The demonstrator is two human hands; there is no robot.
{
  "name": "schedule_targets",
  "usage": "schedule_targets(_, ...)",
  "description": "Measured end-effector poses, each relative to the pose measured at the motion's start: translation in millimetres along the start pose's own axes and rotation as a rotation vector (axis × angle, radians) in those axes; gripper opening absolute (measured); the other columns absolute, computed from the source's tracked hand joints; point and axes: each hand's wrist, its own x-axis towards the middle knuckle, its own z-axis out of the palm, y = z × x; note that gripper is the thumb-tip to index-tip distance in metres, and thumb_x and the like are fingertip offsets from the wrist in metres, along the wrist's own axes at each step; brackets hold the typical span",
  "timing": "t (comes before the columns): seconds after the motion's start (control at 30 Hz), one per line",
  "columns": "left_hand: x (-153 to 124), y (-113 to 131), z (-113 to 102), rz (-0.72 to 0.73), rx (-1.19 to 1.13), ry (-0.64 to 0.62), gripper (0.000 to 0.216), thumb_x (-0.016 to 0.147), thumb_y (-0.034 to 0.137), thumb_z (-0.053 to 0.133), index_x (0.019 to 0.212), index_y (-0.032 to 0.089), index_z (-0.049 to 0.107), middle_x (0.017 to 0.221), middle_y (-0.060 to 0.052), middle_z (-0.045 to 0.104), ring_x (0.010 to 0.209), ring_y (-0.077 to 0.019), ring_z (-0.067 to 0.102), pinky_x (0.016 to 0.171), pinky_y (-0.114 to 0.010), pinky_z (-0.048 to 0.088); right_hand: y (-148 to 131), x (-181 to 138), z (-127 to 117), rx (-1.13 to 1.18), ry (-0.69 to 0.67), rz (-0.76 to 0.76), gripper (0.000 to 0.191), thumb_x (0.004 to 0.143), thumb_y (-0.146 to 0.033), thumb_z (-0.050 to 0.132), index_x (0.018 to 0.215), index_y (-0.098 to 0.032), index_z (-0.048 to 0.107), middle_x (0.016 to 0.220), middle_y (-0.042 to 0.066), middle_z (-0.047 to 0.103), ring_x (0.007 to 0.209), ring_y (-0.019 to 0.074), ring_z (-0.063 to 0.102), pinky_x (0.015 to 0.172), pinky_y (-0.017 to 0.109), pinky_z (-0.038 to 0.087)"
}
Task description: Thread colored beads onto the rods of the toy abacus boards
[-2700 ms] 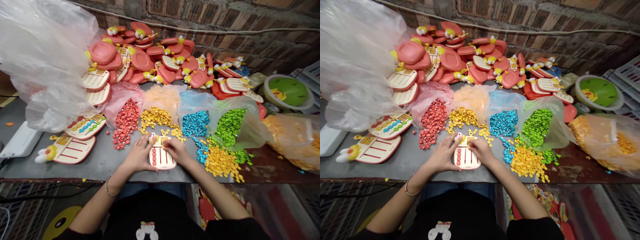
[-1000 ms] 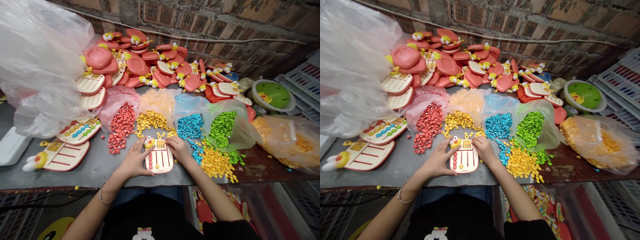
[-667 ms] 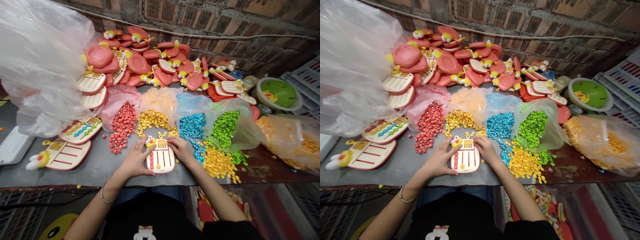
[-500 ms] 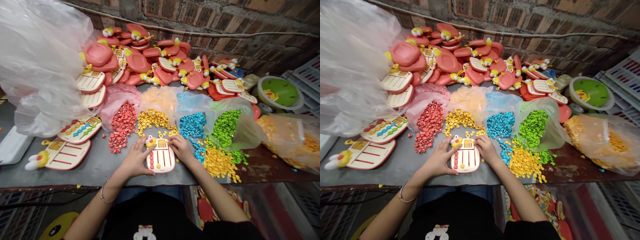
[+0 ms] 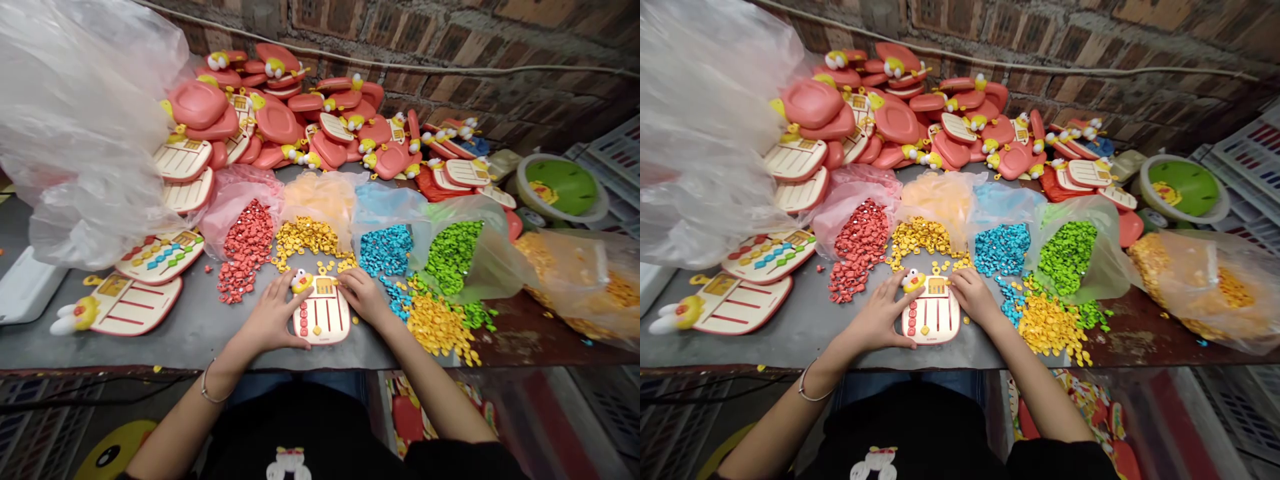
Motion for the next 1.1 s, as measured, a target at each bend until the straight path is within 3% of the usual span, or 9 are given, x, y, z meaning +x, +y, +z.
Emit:
schedule_targets(0.3,0.9,1.1,-2.3,0.012,0.017,0.003,0.112,0.054,0.074,0.076,0.148,0.03,0.034,0.16,-0.013,0.002,0.143,-0.0417,0.014,0.113,-0.055,0.021,-6.5,-9.3,-10.0,0.165,-0.07,-0.058,0.017,0.095,-0.02,0.05,0.089,-0.021,0.065,0.09,0.006,0.068,0.086,0.019,0.063,0.076,0.033,0.053)
schedule_targets(0.53,1.0,0.4,-0.6,0.009,0.011,-0.002,0.114,0.053,0.075,0.076,0.149,0.031,0.033,0.16,-0.012,0.003,0.144,-0.0421,0.014,0.114,-0.055,0.019,-30.6,2.1,17.3,0.29,-0.066,0.061,0.012,0.092,-0.024,0.056,0.1,-0.021,0.065,0.088,0.006,0.07,0.082,0.0199,0.065,0.074,0.034,0.052)
schedule_targets(0.73,0.0,-1.2,-2.2,-0.003,0.01,-0.006,0.113,0.053,0.074,0.077,0.148,0.03,0.034,0.16,-0.013,0.003,0.143,-0.0425,0.014,0.114,-0.056,0.02,-30.0,22.8,0.6,0.579,-0.426,0.034,0.024,0.081,-0.036,0.072,0.099,-0.021,0.067,0.081,0.002,0.071,0.071,0.0166,0.065,0.067,0.028,0.049)
schedule_targets(0.8,-0.1,-1.1,-3.1,-0.005,0.004,-0.009,0.115,0.053,0.073,0.078,0.149,0.03,0.032,0.16,-0.012,0.0,0.144,-0.0424,0.013,0.114,-0.055,0.021,-22.3,38.9,-3.6,0.471,-0.371,0.103,0.017,0.085,-0.033,0.068,0.096,-0.02,0.066,0.083,0.002,0.071,0.072,0.0164,0.064,0.066,0.027,0.047)
schedule_targets(0.9,-0.7,-1.1,-3.7,-0.011,-0.006,-0.01,0.114,0.054,0.074,0.076,0.149,0.031,0.031,0.161,-0.011,-0.004,0.144,-0.0426,0.012,0.114,-0.055,0.02,-11.1,71.8,4.5,0.001,-0.159,0.227,0.012,0.087,-0.027,0.065,0.091,-0.016,0.065,0.087,0.008,0.07,0.082,0.0213,0.062,0.071,0.03,0.044)
schedule_targets(1.0,-1.0,-1.6,-3.7,-0.019,-0.019,-0.019,0.113,0.055,0.075,0.075,0.149,0.03,0.033,0.161,-0.011,-0.005,0.144,-0.0433,0.012,0.113,-0.056,0.022,-6.6,98.8,21.2,-0.398,-0.193,0.196,0.008,0.089,-0.02,0.06,0.093,-0.014,0.064,0.093,0.014,0.068,0.09,0.0257,0.059,0.075,0.032,0.041)
schedule_targets(1.1,-0.8,-1.8,-3.6,-0.016,-0.029,-0.024,0.113,0.055,0.076,0.073,0.149,0.028,0.033,0.161,-0.011,-0.004,0.143,-0.0438,0.012,0.113,-0.056,0.022,-7.6,107.3,31.2,-0.509,-0.251,0.137,0.014,0.091,-0.012,0.051,0.095,-0.014,0.064,0.093,0.014,0.067,0.091,0.025,0.059,0.074,0.031,0.041)
